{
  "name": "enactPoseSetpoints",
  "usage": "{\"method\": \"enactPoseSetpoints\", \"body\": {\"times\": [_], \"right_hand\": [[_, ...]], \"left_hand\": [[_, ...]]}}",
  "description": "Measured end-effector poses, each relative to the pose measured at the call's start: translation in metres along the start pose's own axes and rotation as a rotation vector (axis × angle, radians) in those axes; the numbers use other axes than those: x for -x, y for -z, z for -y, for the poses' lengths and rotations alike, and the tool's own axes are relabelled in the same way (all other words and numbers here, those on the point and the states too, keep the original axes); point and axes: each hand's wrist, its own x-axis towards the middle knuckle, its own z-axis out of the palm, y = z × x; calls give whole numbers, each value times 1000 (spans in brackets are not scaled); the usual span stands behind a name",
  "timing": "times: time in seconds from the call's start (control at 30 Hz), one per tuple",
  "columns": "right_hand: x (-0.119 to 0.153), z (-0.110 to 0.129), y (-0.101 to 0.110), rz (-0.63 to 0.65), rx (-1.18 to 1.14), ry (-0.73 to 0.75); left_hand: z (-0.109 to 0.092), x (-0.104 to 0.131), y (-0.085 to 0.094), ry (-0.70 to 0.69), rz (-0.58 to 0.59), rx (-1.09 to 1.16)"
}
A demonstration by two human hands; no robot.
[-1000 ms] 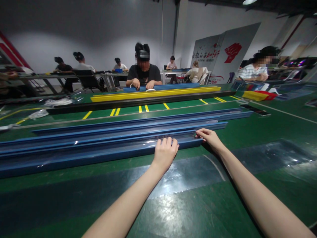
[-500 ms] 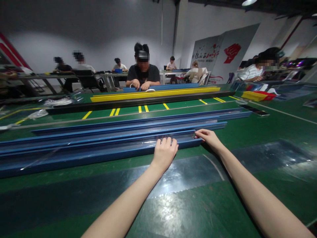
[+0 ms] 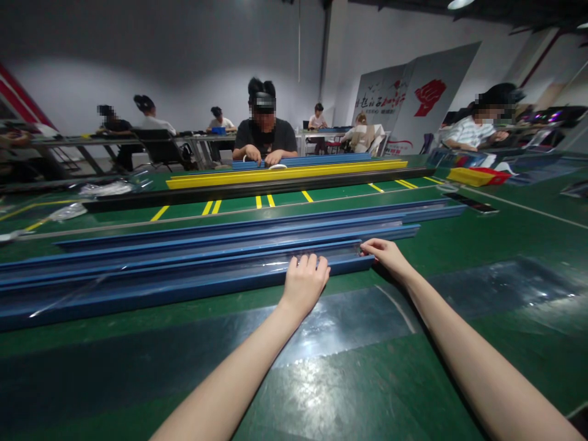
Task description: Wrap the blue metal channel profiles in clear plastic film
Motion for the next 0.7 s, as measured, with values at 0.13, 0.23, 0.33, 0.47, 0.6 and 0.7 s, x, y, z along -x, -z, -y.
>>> {"method": "enactPoseSetpoints", "body": {"times": [0.13, 0.23, 0.33, 0.47, 0.6, 0.7], "right_hand": [[0, -1, 1, 22, 7, 8], [0, -1, 1, 30, 6, 9], [0, 0, 1, 34, 0, 11], [0, 1, 1, 37, 17, 11], [1, 1, 0, 34, 33, 8], [1, 1, 0, 27, 44, 6]], "left_hand": [[0, 0, 0, 2, 10, 8], [0, 0, 0, 0, 10, 13], [0, 0, 1, -1, -2, 9], [0, 0, 0, 0, -1, 11], [0, 0, -1, 1, -11, 14], [0, 0, -2, 0, -23, 14]]}}
